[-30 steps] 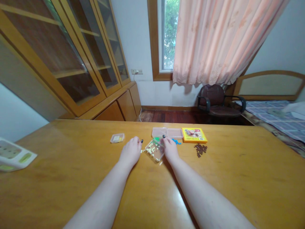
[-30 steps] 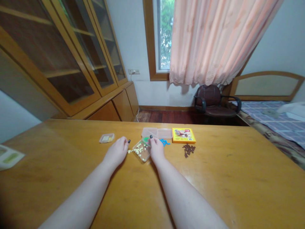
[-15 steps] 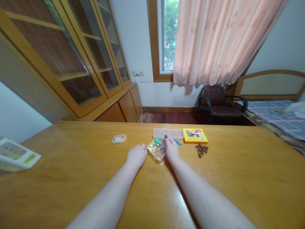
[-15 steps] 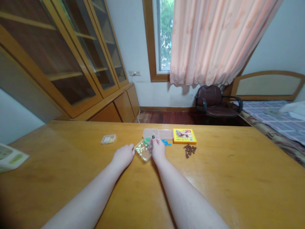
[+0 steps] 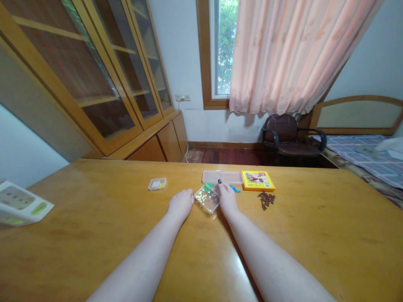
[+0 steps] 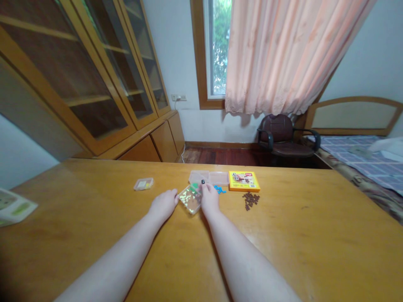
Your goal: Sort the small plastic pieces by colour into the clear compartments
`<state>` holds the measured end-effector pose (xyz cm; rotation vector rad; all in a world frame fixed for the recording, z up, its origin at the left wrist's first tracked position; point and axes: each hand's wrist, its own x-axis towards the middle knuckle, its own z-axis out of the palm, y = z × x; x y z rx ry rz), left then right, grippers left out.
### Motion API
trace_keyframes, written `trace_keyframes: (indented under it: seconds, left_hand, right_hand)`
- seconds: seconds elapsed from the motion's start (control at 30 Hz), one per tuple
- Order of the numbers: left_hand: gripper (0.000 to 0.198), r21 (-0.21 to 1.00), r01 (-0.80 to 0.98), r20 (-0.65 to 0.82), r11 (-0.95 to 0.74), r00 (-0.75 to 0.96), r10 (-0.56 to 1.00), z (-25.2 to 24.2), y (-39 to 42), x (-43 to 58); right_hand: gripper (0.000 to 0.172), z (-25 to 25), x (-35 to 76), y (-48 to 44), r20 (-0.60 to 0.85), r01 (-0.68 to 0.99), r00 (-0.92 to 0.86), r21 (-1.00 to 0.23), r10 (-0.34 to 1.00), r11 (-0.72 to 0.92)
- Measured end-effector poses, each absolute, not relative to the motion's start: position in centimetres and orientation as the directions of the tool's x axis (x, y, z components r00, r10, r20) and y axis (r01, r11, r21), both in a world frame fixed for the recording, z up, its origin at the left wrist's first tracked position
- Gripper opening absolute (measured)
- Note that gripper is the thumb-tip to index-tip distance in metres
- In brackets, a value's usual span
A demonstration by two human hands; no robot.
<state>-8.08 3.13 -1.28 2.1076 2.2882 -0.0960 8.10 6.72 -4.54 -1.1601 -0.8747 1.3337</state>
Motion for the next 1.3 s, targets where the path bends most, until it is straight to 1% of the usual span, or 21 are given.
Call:
trace_keyframes:
  seconds: [0.13,0.33,0.4,0.47,0.57,0.63,0.7,0.77,0.83,0.93,1.03,1.1,1.17,1.23,1.3]
  left_hand:
    - [0.031,-0.011,0.996,-0.054,0.085,-0.086,0.995,-1.2,3.2,-8.1]
    - [0.033,0.054,0.983,-0.04,0.177,-0.175,0.984,-0.1,3.2,-8.8]
    - [0.032,0.101,0.972,0.02,0.211,-0.214,0.977,0.4,3.1,-9.2]
    - [0.031,0.169,0.965,0.115,0.202,-0.223,0.968,0.7,2.8,-9.5]
    - [0.03,0.268,0.963,0.245,0.042,-0.11,0.963,0.8,2.2,-9.3]
    - [0.03,0.301,0.947,0.269,-0.109,0.026,0.963,0.9,1.8,-8.8]
    - [0.028,0.292,0.926,0.255,-0.241,0.167,0.952,1.0,1.6,-8.2]
    - [0.029,0.259,0.915,0.234,-0.309,0.251,0.939,1.2,1.6,-7.9]
    - [0.035,0.24,0.93,0.243,-0.28,0.221,0.945,1.4,1.7,-8.1]
    - [0.033,0.268,0.959,0.27,-0.095,0.02,0.963,1.3,2.2,-9.1]
    - [0.03,0.249,0.965,0.222,0.086,-0.144,0.964,1.1,2.7,-10.0]
    - [0.031,0.209,0.966,0.167,0.153,-0.189,0.968,1.0,2.9,-10.2]
    - [0.035,0.158,0.968,0.09,0.195,-0.211,0.973,1.3,2.8,-10.4]
    - [0.042,0.093,0.967,-0.046,0.236,-0.233,0.971,1.7,2.3,-10.4]
    - [0.053,0.019,0.96,-0.228,0.281,-0.269,0.936,2.2,1.5,-10.4]
  right_hand:
    - [0.039,-4.7,8.1,6.8,-0.134,-0.241,0.093,-0.964,0.987,-0.108]
    - [0.04,-4.4,8.1,6.7,-0.149,-0.25,0.077,-0.96,0.986,-0.125]
    - [0.038,-4.5,8.1,6.7,-0.12,-0.222,0.078,-0.97,0.99,-0.1]
    - [0.035,-4.7,8.0,6.7,-0.069,-0.172,0.072,-0.984,0.995,-0.056]
    - [0.031,-5.0,8.0,6.6,0.016,-0.075,0.054,-0.997,0.998,0.02]
    - [0.029,-4.9,8.1,6.5,0.057,-0.024,0.04,-0.998,0.998,0.058]
    - [0.029,-4.7,8.1,6.4,0.078,-0.005,0.023,-0.997,0.997,0.078]
    - [0.029,-4.6,8.1,6.3,0.078,-0.018,0.012,-0.997,0.997,0.079]
    - [0.03,-4.6,8.1,6.3,0.051,-0.052,0.02,-0.997,0.998,0.052]
    - [0.032,-4.7,8.1,6.5,0.002,-0.125,0.069,-0.992,0.998,0.011]
    - [0.035,-4.7,8.1,6.7,-0.072,-0.204,0.094,-0.978,0.993,-0.051]
    - [0.037,-4.4,8.2,6.7,-0.132,-0.249,0.081,-0.962,0.988,-0.108]
    - [0.038,-4.2,8.2,6.6,-0.162,-0.277,0.076,-0.951,0.984,-0.136]
    - [0.037,-4.0,8.1,6.6,-0.17,-0.289,0.083,-0.947,0.982,-0.139]
    - [0.037,-3.9,8.0,6.5,-0.176,-0.297,0.085,-0.944,0.981,-0.144]
